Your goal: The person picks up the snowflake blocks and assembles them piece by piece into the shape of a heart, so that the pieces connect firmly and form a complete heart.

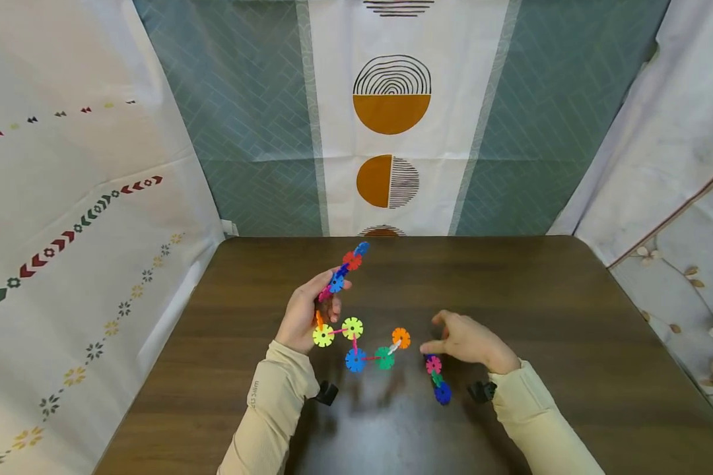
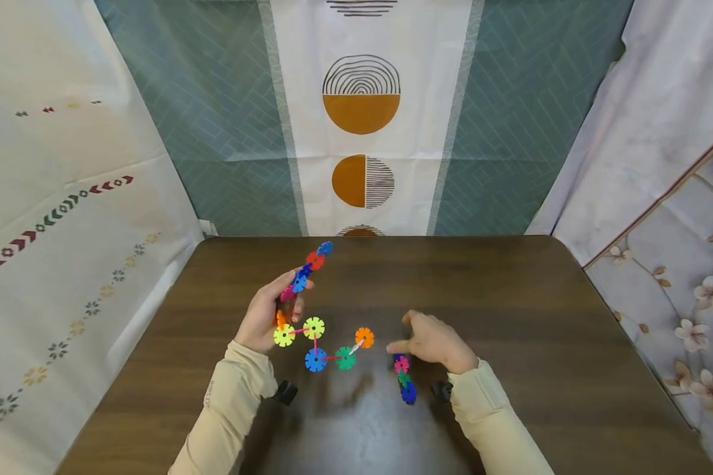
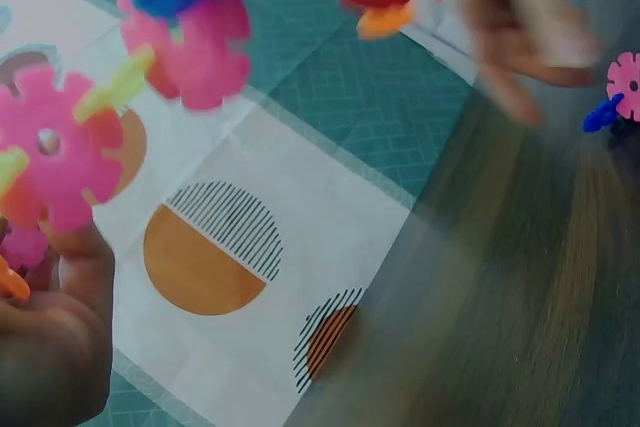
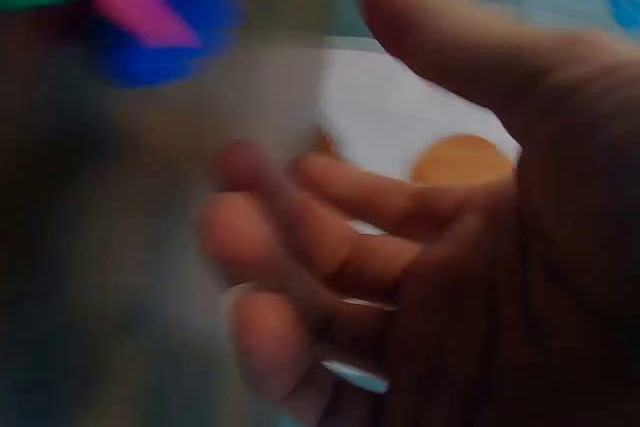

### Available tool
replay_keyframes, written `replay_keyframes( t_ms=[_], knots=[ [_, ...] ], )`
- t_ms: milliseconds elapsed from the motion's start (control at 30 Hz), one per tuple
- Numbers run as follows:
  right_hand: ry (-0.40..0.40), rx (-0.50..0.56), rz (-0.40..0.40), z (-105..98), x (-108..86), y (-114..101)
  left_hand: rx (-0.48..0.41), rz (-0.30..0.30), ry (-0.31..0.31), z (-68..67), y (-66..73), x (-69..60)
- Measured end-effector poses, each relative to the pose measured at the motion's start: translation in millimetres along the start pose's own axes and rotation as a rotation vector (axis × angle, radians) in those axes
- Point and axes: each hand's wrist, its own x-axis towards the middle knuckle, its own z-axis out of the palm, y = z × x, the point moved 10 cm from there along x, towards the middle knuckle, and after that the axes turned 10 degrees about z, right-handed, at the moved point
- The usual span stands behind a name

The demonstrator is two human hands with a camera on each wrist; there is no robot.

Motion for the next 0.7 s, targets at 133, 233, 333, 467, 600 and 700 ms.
replay_keyframes(
  t_ms=[133,233,333,467,600,700],
  knots=[
    [-0.127,-0.059,0.071,32.9,-10.8,14.8,-0.033,0.083,0.064,-5.7,10.5,3.0],
    [-0.119,-0.037,0.055,38.4,-14.7,14.1,-0.078,0.13,0.065,-4.5,15.8,5.2],
    [-0.097,-0.006,0.006,36.5,-12.7,14.0,-0.128,0.164,0.047,-1.4,19.8,6.3],
    [-0.09,0.238,-0.046,24.5,-3.9,17.5,-0.173,0.189,0.014,2.6,22.7,5.4],
    [-0.055,0.728,-0.085,-3.4,2.9,14.6,-0.209,0.209,-0.005,3.8,24.5,3.4],
    [-0.057,1.019,-0.151,-22.5,3.6,3.9,-0.238,0.223,-0.023,5.6,24.8,3.9]
  ],
)
